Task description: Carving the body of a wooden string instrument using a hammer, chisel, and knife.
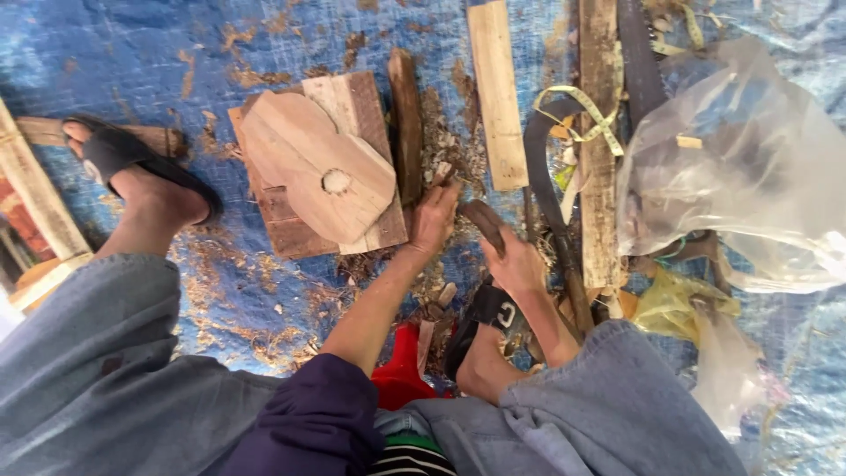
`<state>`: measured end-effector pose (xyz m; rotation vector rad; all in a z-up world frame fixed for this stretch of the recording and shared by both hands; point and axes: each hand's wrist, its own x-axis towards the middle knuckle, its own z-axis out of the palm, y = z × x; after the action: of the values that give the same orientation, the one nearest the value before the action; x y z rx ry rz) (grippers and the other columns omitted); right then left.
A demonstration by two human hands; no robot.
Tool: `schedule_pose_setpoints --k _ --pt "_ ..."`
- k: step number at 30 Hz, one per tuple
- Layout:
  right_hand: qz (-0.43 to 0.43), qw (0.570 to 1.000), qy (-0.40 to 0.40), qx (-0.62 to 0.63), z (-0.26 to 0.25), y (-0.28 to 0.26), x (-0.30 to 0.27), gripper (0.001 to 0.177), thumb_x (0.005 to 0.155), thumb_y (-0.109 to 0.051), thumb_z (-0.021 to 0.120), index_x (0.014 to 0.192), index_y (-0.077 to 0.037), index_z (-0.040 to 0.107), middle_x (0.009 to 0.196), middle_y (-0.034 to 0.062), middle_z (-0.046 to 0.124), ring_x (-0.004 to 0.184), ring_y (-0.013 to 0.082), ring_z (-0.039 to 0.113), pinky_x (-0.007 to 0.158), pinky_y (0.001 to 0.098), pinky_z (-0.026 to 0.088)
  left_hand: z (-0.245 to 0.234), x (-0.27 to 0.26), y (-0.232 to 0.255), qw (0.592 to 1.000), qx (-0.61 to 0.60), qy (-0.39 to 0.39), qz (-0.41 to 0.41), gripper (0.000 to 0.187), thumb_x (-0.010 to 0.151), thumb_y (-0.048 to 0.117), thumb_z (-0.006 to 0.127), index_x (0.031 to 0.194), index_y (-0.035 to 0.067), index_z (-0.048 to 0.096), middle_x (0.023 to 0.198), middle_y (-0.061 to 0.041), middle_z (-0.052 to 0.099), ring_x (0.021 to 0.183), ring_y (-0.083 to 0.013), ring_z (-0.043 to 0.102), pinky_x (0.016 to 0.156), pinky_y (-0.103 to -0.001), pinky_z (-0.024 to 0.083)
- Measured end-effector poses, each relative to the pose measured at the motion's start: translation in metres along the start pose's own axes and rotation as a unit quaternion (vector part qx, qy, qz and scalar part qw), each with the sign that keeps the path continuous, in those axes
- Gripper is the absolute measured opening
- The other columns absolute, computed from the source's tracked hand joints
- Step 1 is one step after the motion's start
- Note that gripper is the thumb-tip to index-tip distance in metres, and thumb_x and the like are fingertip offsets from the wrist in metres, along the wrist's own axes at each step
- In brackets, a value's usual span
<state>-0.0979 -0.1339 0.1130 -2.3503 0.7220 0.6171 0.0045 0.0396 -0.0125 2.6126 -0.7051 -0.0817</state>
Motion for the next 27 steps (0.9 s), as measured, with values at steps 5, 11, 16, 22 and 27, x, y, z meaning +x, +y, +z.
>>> schedule_pose_setpoints --k 5,11,16,22,27 --pt "-0.103 0.975 0.137 0.143 -0.064 -0.060 -0.033 0.039 0.103 -0.041 0.064 0.113 -0.003 0.066 0.065 0.0224 0.061 0.062 0.0484 0.064 0.057 0.0517 0.055 0.003 -0.006 0.005 0.999 -0.030 0.020 -0.022 0.034 0.094 0.033 0.062 0.129 0.037 0.061 0.093 0.005 0.060 0.090 -0.0194 0.064 0.065 -0.042 0.057" --pt "0.002 1.000 0.004 0.002 0.023 0.019 0.003 0.052 0.093 -0.070 0.057 0.118 -0.024 0.065 0.073 0.0196 0.069 0.077 0.0462 0.071 0.068 0.0602 0.055 0.032 -0.013 0.001 0.995 -0.092 0.035 -0.026 0.034 0.098 0.025 0.060 0.132 0.029 0.062 0.093 -0.006 0.060 0.097 -0.0300 0.063 0.075 -0.044 0.055" --pt "0.046 0.960 -0.073 0.266 0.019 0.021 -0.002 0.040 0.094 -0.050 0.067 0.086 -0.013 0.054 0.055 0.0100 0.066 0.044 0.0251 0.068 0.047 0.0357 0.057 -0.067 0.026 0.039 0.959 -0.269 -0.006 -0.089 0.041 0.089 0.008 0.074 0.127 0.020 0.070 0.101 -0.014 0.070 0.103 -0.0378 0.069 0.086 -0.044 0.058" --pt "-0.001 0.991 -0.109 0.081 0.005 0.050 0.010 0.068 0.108 -0.058 0.044 0.125 0.005 0.061 0.082 0.0263 0.072 0.076 0.0462 0.073 0.066 0.0609 0.059 -0.168 0.041 0.084 0.873 -0.455 -0.003 -0.179 0.039 0.089 0.004 0.075 0.127 0.013 0.070 0.110 -0.014 0.075 0.094 -0.0315 0.073 0.081 -0.039 0.060" --pt "-0.005 0.995 -0.094 0.034 -0.082 0.028 -0.006 0.037 0.092 -0.040 0.070 0.127 -0.028 0.070 0.100 0.0072 0.079 0.100 0.0332 0.073 0.091 0.0458 0.059 -0.263 0.048 0.116 0.826 -0.554 0.044 -0.090 0.026 0.095 0.003 0.071 0.121 0.005 0.068 0.105 -0.021 0.072 0.096 -0.0356 0.072 0.079 -0.048 0.062"
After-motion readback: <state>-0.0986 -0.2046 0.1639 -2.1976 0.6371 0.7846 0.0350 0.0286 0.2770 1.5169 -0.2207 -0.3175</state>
